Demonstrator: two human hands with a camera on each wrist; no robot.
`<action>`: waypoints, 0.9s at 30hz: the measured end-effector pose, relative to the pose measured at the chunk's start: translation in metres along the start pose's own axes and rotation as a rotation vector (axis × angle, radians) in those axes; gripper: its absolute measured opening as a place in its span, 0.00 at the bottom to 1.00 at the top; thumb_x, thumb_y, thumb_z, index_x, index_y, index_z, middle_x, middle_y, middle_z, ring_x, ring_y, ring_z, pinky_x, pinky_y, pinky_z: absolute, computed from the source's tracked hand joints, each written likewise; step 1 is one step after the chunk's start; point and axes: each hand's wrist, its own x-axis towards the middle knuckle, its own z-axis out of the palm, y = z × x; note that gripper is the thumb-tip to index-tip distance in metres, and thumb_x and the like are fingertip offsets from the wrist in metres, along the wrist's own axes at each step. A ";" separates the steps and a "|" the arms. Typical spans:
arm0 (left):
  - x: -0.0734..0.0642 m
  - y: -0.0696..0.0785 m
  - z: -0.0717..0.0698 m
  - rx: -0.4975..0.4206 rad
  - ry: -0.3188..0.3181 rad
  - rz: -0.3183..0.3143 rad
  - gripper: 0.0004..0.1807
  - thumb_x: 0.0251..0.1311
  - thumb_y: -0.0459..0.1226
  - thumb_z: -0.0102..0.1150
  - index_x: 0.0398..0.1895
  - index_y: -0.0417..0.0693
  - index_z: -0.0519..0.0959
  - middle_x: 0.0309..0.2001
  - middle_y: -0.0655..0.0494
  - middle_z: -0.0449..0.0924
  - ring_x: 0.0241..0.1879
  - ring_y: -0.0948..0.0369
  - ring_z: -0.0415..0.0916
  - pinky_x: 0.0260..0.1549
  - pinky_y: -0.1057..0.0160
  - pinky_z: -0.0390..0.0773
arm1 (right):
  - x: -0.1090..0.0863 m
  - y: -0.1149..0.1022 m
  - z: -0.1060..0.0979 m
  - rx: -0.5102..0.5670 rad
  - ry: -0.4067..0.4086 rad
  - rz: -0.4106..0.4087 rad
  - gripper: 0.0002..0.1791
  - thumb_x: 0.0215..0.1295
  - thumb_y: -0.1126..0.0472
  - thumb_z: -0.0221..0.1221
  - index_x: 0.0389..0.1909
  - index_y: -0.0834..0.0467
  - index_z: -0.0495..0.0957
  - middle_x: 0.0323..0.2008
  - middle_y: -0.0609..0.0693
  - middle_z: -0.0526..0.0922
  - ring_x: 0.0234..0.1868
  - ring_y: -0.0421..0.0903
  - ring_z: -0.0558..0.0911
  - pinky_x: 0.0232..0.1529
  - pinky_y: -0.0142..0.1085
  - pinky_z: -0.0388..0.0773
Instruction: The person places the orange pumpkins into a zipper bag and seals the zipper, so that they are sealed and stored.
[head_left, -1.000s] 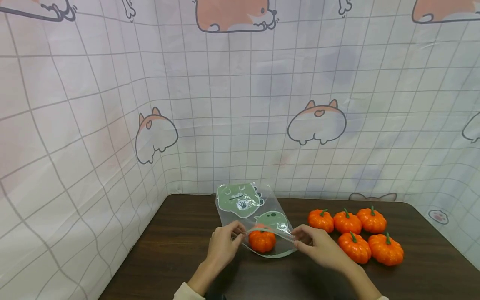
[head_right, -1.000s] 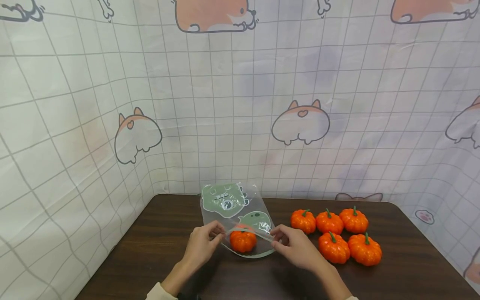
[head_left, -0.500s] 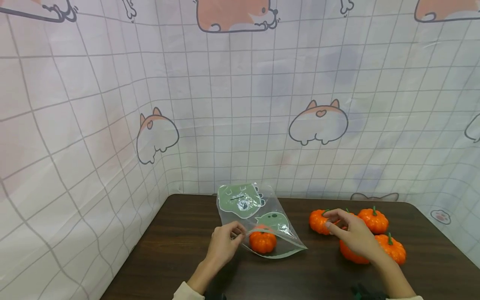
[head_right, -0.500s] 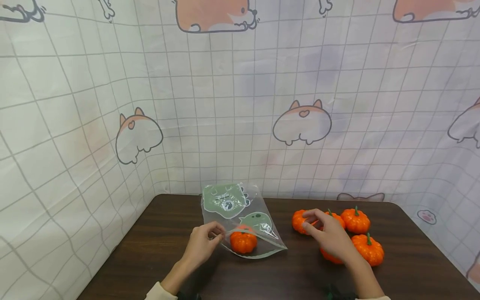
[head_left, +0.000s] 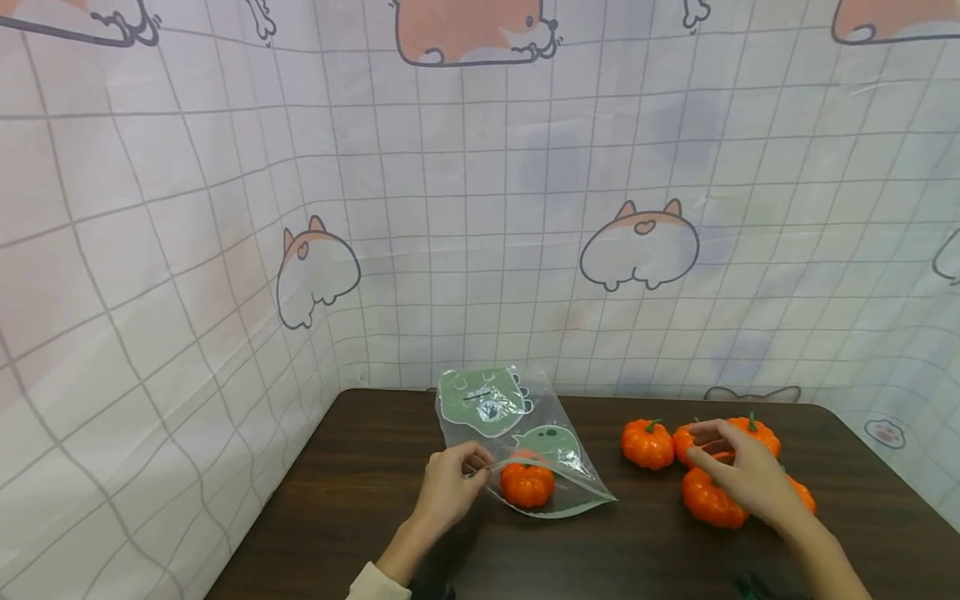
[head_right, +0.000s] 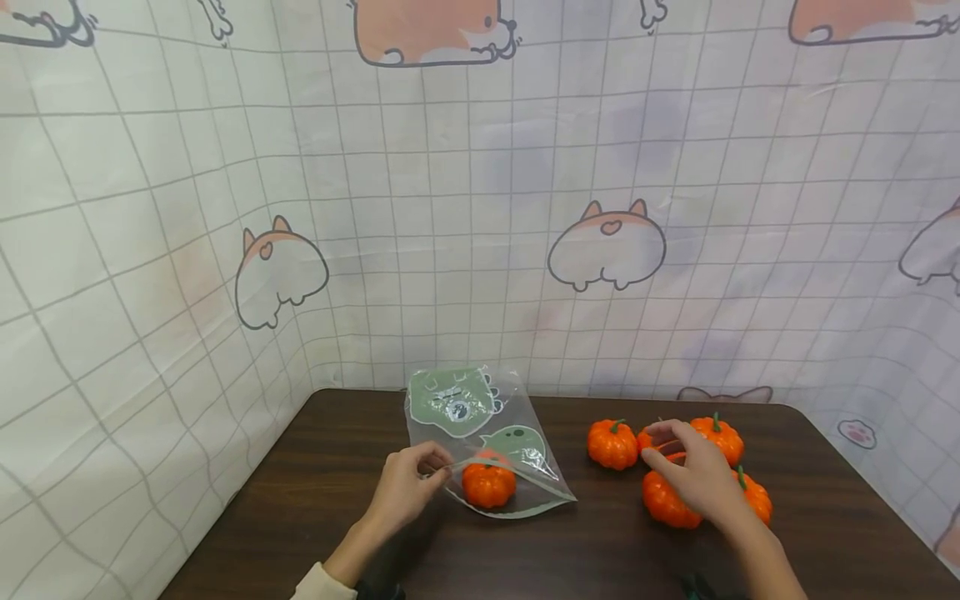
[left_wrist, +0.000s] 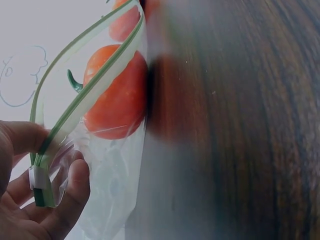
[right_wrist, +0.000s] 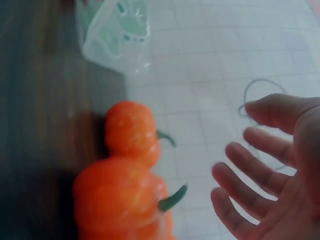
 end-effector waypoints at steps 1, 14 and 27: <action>0.000 0.000 0.000 0.002 0.000 0.002 0.08 0.56 0.31 0.70 0.31 0.55 0.86 0.28 0.61 0.87 0.30 0.65 0.82 0.31 0.67 0.78 | -0.001 0.003 0.000 -0.006 0.011 -0.002 0.24 0.73 0.47 0.60 0.61 0.58 0.75 0.57 0.58 0.81 0.51 0.54 0.82 0.44 0.31 0.79; -0.001 0.001 -0.001 0.000 -0.005 0.006 0.08 0.56 0.31 0.70 0.33 0.56 0.86 0.28 0.62 0.88 0.29 0.66 0.81 0.30 0.67 0.77 | -0.011 0.040 0.004 -0.121 0.001 -0.014 0.38 0.65 0.49 0.69 0.65 0.70 0.66 0.59 0.71 0.74 0.54 0.66 0.77 0.46 0.51 0.79; 0.000 0.001 -0.004 -0.023 -0.032 0.010 0.06 0.56 0.31 0.70 0.33 0.53 0.86 0.28 0.59 0.88 0.29 0.67 0.80 0.29 0.68 0.76 | -0.015 0.050 0.018 -0.165 -0.021 -0.037 0.39 0.60 0.50 0.72 0.62 0.71 0.70 0.57 0.68 0.77 0.54 0.64 0.79 0.48 0.54 0.80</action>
